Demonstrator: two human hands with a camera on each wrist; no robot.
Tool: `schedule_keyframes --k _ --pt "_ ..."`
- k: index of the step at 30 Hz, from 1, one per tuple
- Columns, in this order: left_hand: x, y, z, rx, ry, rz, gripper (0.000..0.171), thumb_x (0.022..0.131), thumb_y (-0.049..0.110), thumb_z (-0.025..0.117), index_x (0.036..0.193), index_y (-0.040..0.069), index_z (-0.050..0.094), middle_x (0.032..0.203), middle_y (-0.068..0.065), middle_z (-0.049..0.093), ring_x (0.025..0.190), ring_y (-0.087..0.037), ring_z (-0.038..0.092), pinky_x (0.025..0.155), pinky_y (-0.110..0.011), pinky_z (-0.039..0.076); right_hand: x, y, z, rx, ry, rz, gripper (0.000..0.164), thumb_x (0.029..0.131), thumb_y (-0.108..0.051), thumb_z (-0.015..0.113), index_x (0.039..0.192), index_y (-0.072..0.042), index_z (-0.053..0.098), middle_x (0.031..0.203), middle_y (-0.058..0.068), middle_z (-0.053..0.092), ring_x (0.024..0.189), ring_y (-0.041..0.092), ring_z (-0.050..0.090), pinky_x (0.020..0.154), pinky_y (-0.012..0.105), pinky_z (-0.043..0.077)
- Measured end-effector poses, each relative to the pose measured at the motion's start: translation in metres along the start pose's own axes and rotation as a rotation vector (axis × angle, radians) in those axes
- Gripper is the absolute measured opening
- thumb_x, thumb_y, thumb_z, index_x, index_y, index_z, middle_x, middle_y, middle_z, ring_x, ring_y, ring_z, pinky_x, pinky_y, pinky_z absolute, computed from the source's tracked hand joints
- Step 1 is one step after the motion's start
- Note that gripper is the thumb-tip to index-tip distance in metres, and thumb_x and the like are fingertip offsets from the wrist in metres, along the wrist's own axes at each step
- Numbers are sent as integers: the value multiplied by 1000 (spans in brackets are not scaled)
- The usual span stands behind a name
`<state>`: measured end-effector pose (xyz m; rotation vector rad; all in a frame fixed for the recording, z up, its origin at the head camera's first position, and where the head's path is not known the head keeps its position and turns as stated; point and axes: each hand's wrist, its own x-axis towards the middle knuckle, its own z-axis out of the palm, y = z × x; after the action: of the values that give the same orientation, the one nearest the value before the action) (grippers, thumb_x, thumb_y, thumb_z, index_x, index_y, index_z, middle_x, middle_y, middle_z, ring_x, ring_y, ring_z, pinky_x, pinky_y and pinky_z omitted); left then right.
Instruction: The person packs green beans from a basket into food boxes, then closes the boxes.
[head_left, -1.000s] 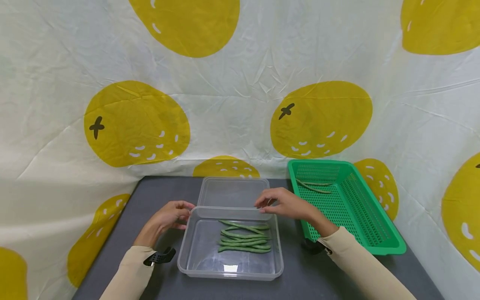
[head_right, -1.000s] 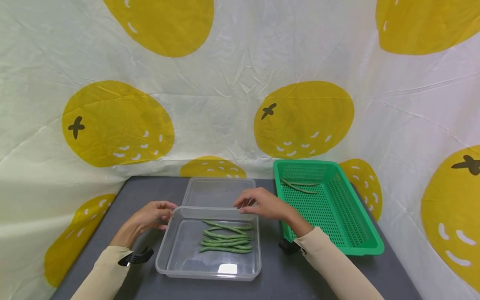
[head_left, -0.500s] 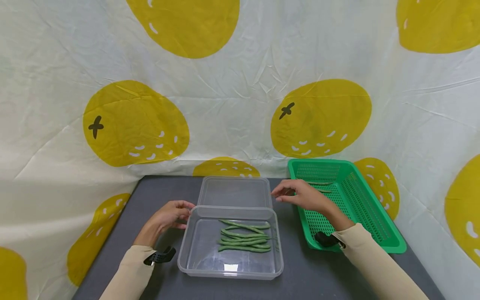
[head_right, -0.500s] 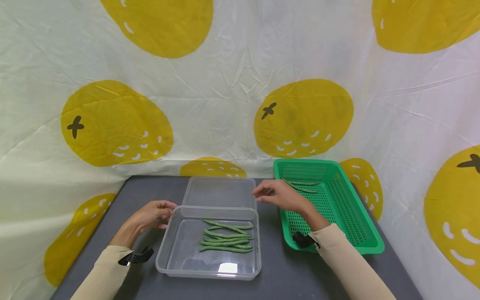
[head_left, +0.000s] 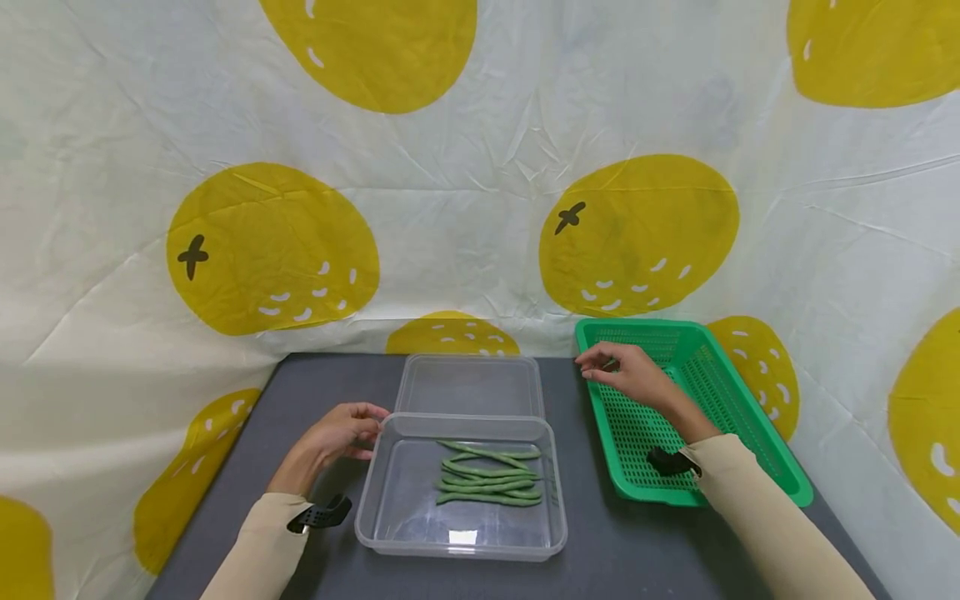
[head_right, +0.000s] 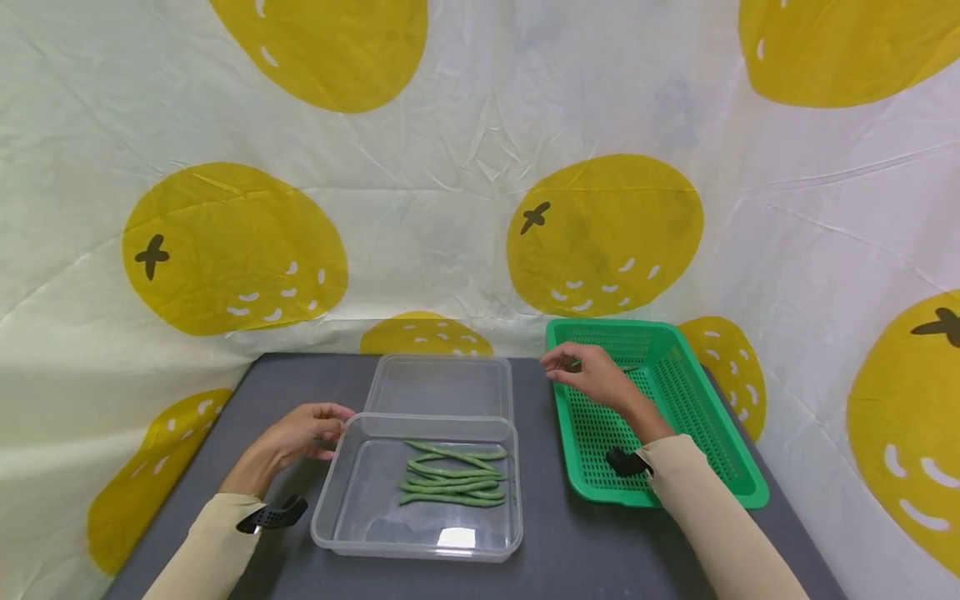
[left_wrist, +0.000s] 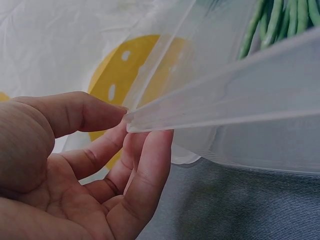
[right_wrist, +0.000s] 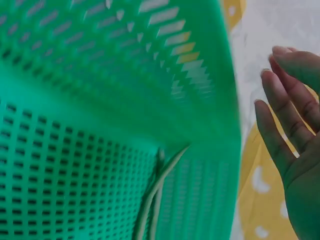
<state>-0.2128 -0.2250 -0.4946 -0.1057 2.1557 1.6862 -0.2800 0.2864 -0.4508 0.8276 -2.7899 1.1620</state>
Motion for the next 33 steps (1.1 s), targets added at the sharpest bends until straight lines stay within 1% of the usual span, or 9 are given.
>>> schedule_keyframes --k 3,5,11,16,20,25,30,33 --pt "0 0 -1 3 -1 -5 40 93 6 62 130 -8 57 106 -18 69 85 -22 67 67 -36 60 1 14 -2 -8 27 28 25 96 -17 70 121 -14 69 104 3 70 96 22 65 86 47 55" --pt "-1 1 -1 8 0 -5 40 93 7 62 130 -8 57 106 -18 69 85 -23 67 67 -36 60 3 24 -4 -8 30 46 30 96 -14 70 125 -9 67 108 9 70 99 26 65 88 48 55" --pt "-1 4 0 8 4 -5 39 93 6 62 129 -8 58 104 -16 70 86 -24 67 66 -36 59 5 48 -14 12 -10 114 39 96 -7 69 134 -5 60 123 22 65 114 38 60 98 56 49" --pt "-2 6 0 3 6 -16 39 93 6 62 129 -8 58 104 -16 69 84 -22 66 65 -36 59 3 62 -21 20 -64 167 45 96 -3 67 139 0 55 131 24 61 124 44 54 101 60 46" --pt "-1 8 0 1 7 -19 39 93 6 62 129 -8 58 104 -17 69 82 -21 66 65 -36 60 0 72 -22 -15 -100 192 48 96 -3 67 142 1 53 134 24 59 127 45 52 100 60 47" --pt "-1 8 0 5 11 -21 38 93 6 62 129 -8 58 105 -18 68 83 -21 66 66 -37 60 -7 83 -20 -13 -138 206 53 96 -3 67 145 4 49 141 27 54 131 49 47 100 63 46" --pt "-2 7 0 6 18 -23 38 93 5 62 128 -7 58 105 -18 69 82 -21 65 66 -38 59 -11 90 -19 -30 -173 207 60 95 -7 69 147 7 44 147 29 49 136 51 42 103 66 41" --pt "-3 8 1 6 19 -22 38 93 5 62 128 -8 58 104 -18 69 82 -21 65 66 -38 59 -13 94 -19 -41 -186 223 63 94 -10 71 148 7 42 149 30 45 137 53 39 105 67 39"
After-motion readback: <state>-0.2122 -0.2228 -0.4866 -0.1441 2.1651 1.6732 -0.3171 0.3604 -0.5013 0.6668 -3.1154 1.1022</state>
